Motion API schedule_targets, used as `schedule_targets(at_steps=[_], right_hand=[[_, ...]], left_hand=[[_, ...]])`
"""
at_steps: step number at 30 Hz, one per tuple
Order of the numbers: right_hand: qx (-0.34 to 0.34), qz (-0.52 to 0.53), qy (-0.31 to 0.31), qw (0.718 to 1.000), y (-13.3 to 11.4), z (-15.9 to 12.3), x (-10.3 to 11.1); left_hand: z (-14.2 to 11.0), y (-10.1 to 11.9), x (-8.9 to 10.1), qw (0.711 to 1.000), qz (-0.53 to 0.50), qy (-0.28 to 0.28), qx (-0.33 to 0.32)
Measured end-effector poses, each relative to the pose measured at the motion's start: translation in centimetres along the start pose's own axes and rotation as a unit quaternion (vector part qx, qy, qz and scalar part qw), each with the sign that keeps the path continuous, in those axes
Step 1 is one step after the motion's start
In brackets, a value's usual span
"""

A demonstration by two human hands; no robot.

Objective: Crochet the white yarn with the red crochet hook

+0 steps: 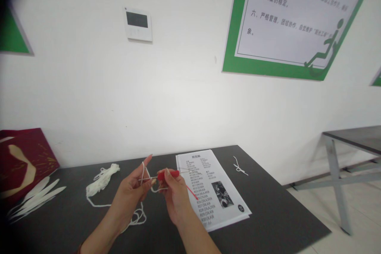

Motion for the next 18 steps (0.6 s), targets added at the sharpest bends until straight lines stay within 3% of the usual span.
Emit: schedule_targets(at_steps=[7,18], right_hand=[[0.026,-0.029,0.02,0.999,0.0,0.2,0.4],[0.052,-0.039,0.025,0.998,0.2,0.2,0.3]], left_hand=[[0.2,0.7,0.8,0.998,-0.042,-0.043,0.032],[0.3,0.4,1.0,0.999,-0.005,-0.044,0.032]])
Point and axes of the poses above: each hand's wrist, its own z-axis towards the middle knuckle, its own x-axis out of the back of the hand, y = z × x, the point moved 1 cm from there along z, towards the middle knuckle, and after that the axes turned 3 degrees about y, right-handed, at the moved point
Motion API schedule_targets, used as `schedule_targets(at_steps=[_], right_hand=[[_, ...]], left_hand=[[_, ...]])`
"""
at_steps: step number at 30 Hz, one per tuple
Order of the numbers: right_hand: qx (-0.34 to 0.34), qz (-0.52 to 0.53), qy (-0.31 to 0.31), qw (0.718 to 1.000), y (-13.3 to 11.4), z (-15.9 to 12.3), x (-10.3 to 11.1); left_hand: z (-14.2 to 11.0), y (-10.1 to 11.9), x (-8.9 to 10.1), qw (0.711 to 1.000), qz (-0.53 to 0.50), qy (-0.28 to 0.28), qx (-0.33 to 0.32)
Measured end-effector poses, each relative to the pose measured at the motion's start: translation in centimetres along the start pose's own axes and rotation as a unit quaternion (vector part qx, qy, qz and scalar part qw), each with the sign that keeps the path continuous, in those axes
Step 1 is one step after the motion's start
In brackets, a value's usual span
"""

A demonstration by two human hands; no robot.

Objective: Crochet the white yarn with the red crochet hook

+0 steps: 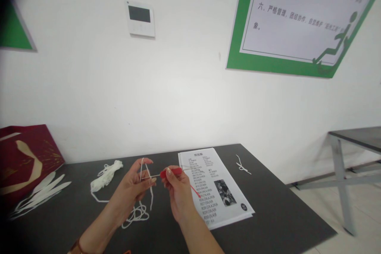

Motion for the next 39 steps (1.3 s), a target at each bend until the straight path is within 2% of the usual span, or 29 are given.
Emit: schedule_targets(at_steps=[7,11,15,17,20,23,25,26,28,31,33,36,39], right_hand=[[0.035,-0.047,0.012,0.998,-0.1,-0.1,-0.1],[0.065,-0.074,0.025,0.995,-0.3,-0.1,-0.2],[0.127,-0.154,0.039,0.979,-0.9,-0.3,-0.3],[0.176,-0.241,0.036,0.954,-1.1,-0.7,-0.4],[0.268,-0.37,-0.008,0.889,-0.9,-1.6,-0.2],[0.348,-0.448,-0.115,0.815,-0.2,-2.5,0.2],[0.367,-0.454,-0.138,0.8,0.0,-2.8,0.3],[0.364,-0.441,-0.135,0.809,-0.1,-2.8,0.3],[0.335,-0.393,-0.119,0.848,-0.3,-2.7,0.0],[0.249,-0.299,-0.079,0.918,-0.7,-2.3,-0.7],[0.194,-0.239,-0.052,0.95,-0.6,-1.9,-0.9],[0.146,-0.156,-0.042,0.976,-0.5,-1.4,-0.9],[0.137,-0.126,-0.047,0.981,-0.5,-1.3,-0.7]], left_hand=[[0.0,0.0,-0.1,1.0,-0.012,0.021,-0.02],[0.0,0.0,-0.3,0.998,-0.028,0.053,-0.032],[0.2,-0.2,-0.3,0.994,-0.018,0.088,-0.057],[0.3,-0.4,-0.2,0.993,-0.009,0.101,-0.067],[0.2,-0.4,0.0,0.994,-0.025,0.097,-0.041],[-0.1,-0.1,0.3,0.992,-0.115,0.025,0.038],[-0.2,0.2,0.6,0.978,-0.184,-0.039,0.092],[-0.3,0.4,0.8,0.97,-0.208,-0.063,0.113],[-0.2,0.7,1.3,0.957,-0.241,-0.094,0.131],[-0.2,1.0,1.6,0.951,-0.257,-0.119,0.122],[-0.2,1.1,1.7,0.953,-0.248,-0.132,0.116],[-0.4,1.5,1.6,0.96,-0.217,-0.138,0.107],[-0.7,2.0,1.5,0.974,-0.164,-0.128,0.092]])
Point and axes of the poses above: each hand's wrist, its own z-axis towards the middle knuckle, its own x-axis out of the back of the hand, y = z × x, the point moved 1 cm from there along z, towards the middle knuckle, and after that the axes turned 3 degrees about y, right-handed, at the moved point
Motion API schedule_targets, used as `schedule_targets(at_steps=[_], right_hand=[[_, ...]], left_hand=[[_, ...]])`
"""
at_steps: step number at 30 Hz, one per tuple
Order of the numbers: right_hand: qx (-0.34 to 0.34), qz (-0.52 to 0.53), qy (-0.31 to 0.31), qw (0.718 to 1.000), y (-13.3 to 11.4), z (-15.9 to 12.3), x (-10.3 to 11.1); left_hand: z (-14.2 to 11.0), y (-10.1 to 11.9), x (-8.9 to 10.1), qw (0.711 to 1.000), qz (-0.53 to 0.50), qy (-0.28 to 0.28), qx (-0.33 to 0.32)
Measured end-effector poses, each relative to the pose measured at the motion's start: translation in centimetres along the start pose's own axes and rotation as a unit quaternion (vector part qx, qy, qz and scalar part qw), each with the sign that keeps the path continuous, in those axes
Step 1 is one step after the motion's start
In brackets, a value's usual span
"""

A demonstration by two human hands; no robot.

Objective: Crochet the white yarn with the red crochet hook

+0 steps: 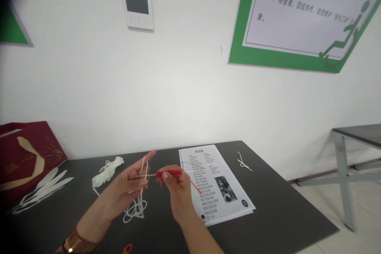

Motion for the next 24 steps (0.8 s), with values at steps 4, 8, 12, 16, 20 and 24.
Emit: schedule_targets(at_steps=[4,8,12,16,20,24], right_hand=[[0.027,-0.055,0.013,0.998,-0.5,-0.2,0.0],[0.043,-0.109,0.044,0.992,-0.6,-0.4,-0.1],[0.054,-0.098,0.076,0.991,-0.3,-0.3,-0.1],[0.035,-0.036,0.095,0.994,-0.2,0.0,0.1],[0.031,-0.02,0.101,0.994,-0.3,0.2,0.3],[-0.014,0.03,0.098,0.995,0.0,0.5,0.4]], left_hand=[[0.0,0.3,-0.5,0.996,0.081,0.026,-0.041],[0.4,0.0,-0.9,0.985,0.115,0.092,-0.088],[0.8,-0.7,-1.0,0.982,0.087,0.129,-0.105],[1.0,-1.3,-1.1,0.974,0.097,0.147,-0.144],[0.9,-1.5,-1.2,0.96,0.138,0.16,-0.184],[0.8,-1.2,-1.3,0.968,0.132,0.148,-0.153]])
Point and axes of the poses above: each hand's wrist, its own z-axis towards the middle knuckle, its own x-axis out of the back of the hand, y = z × x, the point moved 1 cm from there along z, towards the middle knuckle, and after that the axes turned 3 degrees about y, right-handed, at the moved point
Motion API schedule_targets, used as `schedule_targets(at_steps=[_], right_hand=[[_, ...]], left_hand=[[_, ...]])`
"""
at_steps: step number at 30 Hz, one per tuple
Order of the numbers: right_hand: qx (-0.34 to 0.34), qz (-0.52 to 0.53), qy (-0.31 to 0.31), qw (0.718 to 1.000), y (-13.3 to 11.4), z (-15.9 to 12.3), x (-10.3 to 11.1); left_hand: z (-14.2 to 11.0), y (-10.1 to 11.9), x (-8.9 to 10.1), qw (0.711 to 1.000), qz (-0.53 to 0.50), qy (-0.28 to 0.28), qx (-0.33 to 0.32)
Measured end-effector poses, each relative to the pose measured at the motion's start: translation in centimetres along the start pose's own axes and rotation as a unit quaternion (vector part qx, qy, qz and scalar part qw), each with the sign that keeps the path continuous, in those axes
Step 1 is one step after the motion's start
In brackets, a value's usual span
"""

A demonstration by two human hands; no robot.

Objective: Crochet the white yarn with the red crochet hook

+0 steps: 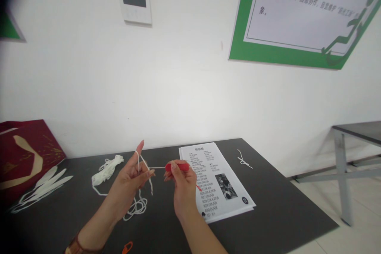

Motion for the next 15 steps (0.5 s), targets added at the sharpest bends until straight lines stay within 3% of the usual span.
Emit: schedule_targets(at_steps=[3,6,9,11,13,15], right_hand=[[-0.022,0.016,0.005,1.0,0.1,0.0,0.0],[0.08,-0.101,-0.016,0.992,-0.4,-0.6,0.1],[0.254,-0.25,-0.11,0.928,-1.2,-1.6,0.0],[0.315,-0.291,-0.161,0.889,-1.3,-2.2,-0.1],[0.309,-0.28,-0.165,0.894,-1.2,-2.3,-0.1],[0.244,-0.223,-0.123,0.936,-0.9,-1.9,-0.2]], left_hand=[[0.1,0.2,0.1,0.999,-0.027,-0.011,0.026],[0.2,0.1,0.2,0.999,-0.033,0.003,0.012],[0.3,-0.2,0.3,0.999,-0.043,0.012,-0.004],[0.2,-0.4,0.4,0.998,-0.068,0.001,0.004],[0.2,-0.4,0.5,0.995,-0.097,-0.019,0.031],[0.2,-0.2,0.8,0.991,-0.116,-0.037,0.062]])
Point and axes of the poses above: each hand's wrist, its own z-axis towards the middle knuckle, its own x-axis out of the back of the hand, y = z × x, the point moved 1 cm from there along z, towards the middle knuckle, and after that the axes turned 3 degrees about y, right-handed, at the moved point
